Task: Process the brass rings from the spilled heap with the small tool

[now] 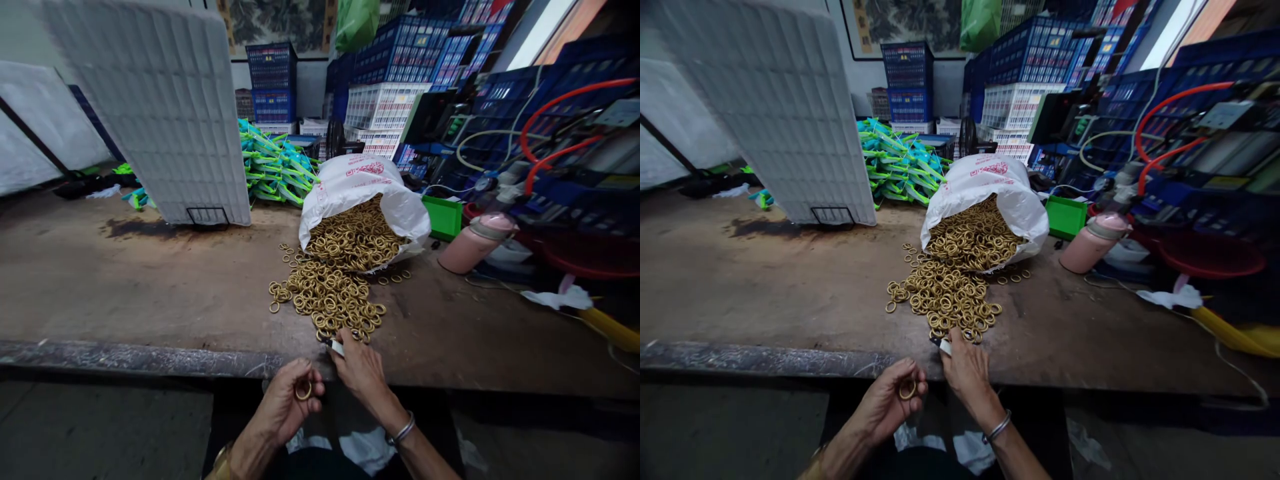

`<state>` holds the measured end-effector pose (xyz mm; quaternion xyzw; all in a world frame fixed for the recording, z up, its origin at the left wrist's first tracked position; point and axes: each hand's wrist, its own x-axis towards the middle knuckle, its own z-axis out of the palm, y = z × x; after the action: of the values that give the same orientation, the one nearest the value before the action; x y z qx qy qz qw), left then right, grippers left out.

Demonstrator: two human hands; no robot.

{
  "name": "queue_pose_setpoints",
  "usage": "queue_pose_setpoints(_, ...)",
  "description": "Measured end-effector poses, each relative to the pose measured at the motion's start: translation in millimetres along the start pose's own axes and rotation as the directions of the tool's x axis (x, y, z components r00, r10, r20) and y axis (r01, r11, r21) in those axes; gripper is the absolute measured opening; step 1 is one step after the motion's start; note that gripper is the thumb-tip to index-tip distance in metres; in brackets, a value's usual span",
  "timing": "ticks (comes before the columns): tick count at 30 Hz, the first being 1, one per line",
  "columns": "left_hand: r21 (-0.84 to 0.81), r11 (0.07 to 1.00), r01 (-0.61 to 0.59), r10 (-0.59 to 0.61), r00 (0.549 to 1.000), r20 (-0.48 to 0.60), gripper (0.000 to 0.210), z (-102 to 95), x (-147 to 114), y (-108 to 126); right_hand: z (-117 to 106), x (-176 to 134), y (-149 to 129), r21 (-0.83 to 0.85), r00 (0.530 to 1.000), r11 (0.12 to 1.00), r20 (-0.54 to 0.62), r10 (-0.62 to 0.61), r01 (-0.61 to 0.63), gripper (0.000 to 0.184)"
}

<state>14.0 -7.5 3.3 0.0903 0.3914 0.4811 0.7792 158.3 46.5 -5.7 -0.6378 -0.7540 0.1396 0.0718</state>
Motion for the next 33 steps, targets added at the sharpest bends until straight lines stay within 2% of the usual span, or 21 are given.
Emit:
queue_pose_setpoints(3, 0.088, 0.995, -0.047, 0.048, 0.999, -0.007, 0.025, 2.8, 3, 0, 1, 0, 4, 0.077, 1.0, 0.997, -0.022, -0.011, 0.013, 0.009)
queue_pose_setpoints(6, 0.217, 0.967, -0.135, 0.148, 0.988, -0.046, 0.036, 4.9, 6, -2, 0, -2, 5, 0.275, 0.999, 0.961, -0.045, -0.02, 0.032, 0.006)
queue_pose_setpoints(8, 0.316, 0.93, -0.186, 0.215, 0.975, -0.059, 0.043, 6.6, 9, -3, -2, -4, 4, 0.461, 0.998, 0.885, -0.058, -0.038, 0.06, 0.01)
queue_pose_setpoints(11, 0.419, 0.882, -0.218, 0.26, 0.964, -0.045, 0.044, 11.1, 11, -4, -3, -6, -1, 0.691, 0.997, 0.72, -0.032, -0.064, 0.068, 0.019)
queue_pose_setpoints(13, 0.443, 0.868, -0.225, 0.27, 0.962, -0.038, 0.038, 15.2, 10, -2, -3, -7, -4, 0.789, 0.996, 0.614, 0.017, -0.087, 0.04, 0.022)
queue_pose_setpoints(15, 0.459, 0.854, -0.245, 0.292, 0.956, -0.034, 0.032, 18.5, 7, 1, -1, -9, -5, 0.838, 0.993, 0.546, 0.056, -0.108, 0.012, 0.023)
queue_pose_setpoints(17, 0.496, 0.816, -0.298, 0.347, 0.938, -0.008, 0.03, 19.3, 4, 2, 0, -10, -6, 0.841, 0.99, 0.541, 0.078, -0.116, -0.003, 0.024)
queue_pose_setpoints(21, 0.603, 0.656, -0.454, 0.495, 0.862, 0.111, 0.024, 12.4, 1, 0, 2, -10, -7, 0.782, 0.992, 0.623, 0.049, -0.113, 0.033, 0.024)
queue_pose_setpoints(23, 0.642, 0.599, -0.479, 0.522, 0.841, 0.141, 0.022, 7.4, 2, -2, 3, -10, -9, 0.759, 0.994, 0.65, 0.03, -0.101, 0.043, 0.023)
queue_pose_setpoints(25, 0.648, 0.619, -0.445, 0.485, 0.865, 0.13, 0.023, 3.6, 3, -5, 2, -9, -11, 0.749, 0.996, 0.661, 0.034, -0.08, 0.027, 0.023)
queue_pose_setpoints(29, 0.495, 0.835, -0.24, 0.211, 0.971, 0.115, 0.029, 1.1, 4, -5, 1, -10, -16, 0.775, 0.995, 0.632, 0.074, -0.062, -0.018, 0.023)
queue_pose_setpoints(31, 0.395, 0.903, -0.166, 0.116, 0.982, 0.147, 0.031, 1.2, 3, -4, 0, -11, -16, 0.804, 0.992, 0.593, 0.107, -0.07, -0.045, 0.022)
queue_pose_setpoints(33, 0.352, 0.919, -0.18, 0.128, 0.978, 0.166, 0.031, 1.3, 2, -3, 0, -12, -14, 0.807, 0.992, 0.589, 0.1, -0.074, -0.038, 0.023)
